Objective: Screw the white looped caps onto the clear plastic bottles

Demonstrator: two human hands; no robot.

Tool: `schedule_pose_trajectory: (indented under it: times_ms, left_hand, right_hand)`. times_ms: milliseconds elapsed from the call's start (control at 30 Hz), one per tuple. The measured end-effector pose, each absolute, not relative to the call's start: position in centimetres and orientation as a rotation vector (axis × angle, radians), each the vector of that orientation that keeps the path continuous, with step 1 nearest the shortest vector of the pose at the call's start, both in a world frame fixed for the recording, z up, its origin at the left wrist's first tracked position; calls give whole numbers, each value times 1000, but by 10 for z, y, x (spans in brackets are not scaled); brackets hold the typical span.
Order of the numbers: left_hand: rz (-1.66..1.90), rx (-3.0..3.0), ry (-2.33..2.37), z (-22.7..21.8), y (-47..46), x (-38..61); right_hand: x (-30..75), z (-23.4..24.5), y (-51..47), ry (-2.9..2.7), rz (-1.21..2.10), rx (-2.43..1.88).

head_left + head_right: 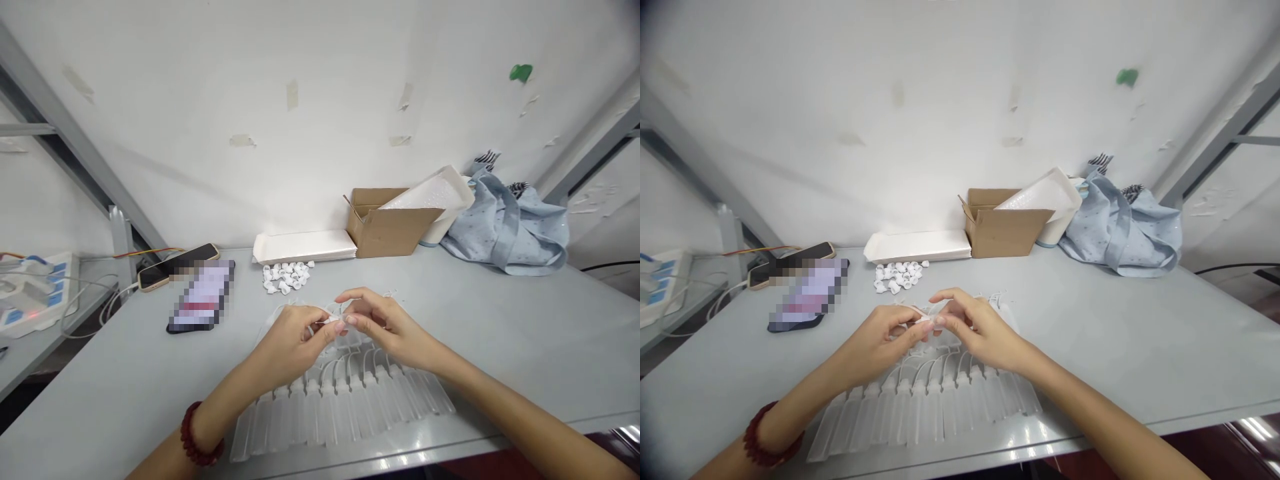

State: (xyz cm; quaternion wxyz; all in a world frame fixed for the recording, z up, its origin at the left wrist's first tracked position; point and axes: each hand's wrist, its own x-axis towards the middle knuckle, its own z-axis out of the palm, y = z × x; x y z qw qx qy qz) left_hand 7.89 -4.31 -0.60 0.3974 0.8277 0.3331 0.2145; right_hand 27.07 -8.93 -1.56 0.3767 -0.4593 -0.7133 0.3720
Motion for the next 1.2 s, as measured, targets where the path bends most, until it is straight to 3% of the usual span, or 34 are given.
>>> schedule_pose_trajectory:
  times_ms: [267, 433, 733, 867, 1067, 1200]
  left_hand:
    - [531, 1717, 846, 0, -39, 74]
    - [485, 1747, 791, 1, -39, 74]
    - [1162, 2595, 535, -29, -40, 79]
    - [1056, 2467, 647, -23, -41, 78]
    - [568, 1948, 864, -4, -44, 75]
    - [722, 2156, 826, -11, -45, 78]
  right_hand:
    - [275, -19, -85, -1868, 611, -1123]
    - [274, -18, -86, -1878, 593, -1118]
    - [271, -19, -88, -1631, 928, -1233]
    - [272, -19, -87, -1596, 976, -1233]
    - [272, -16, -88, -1691, 857, -1200]
    - [271, -18, -88, -1666, 896, -1196]
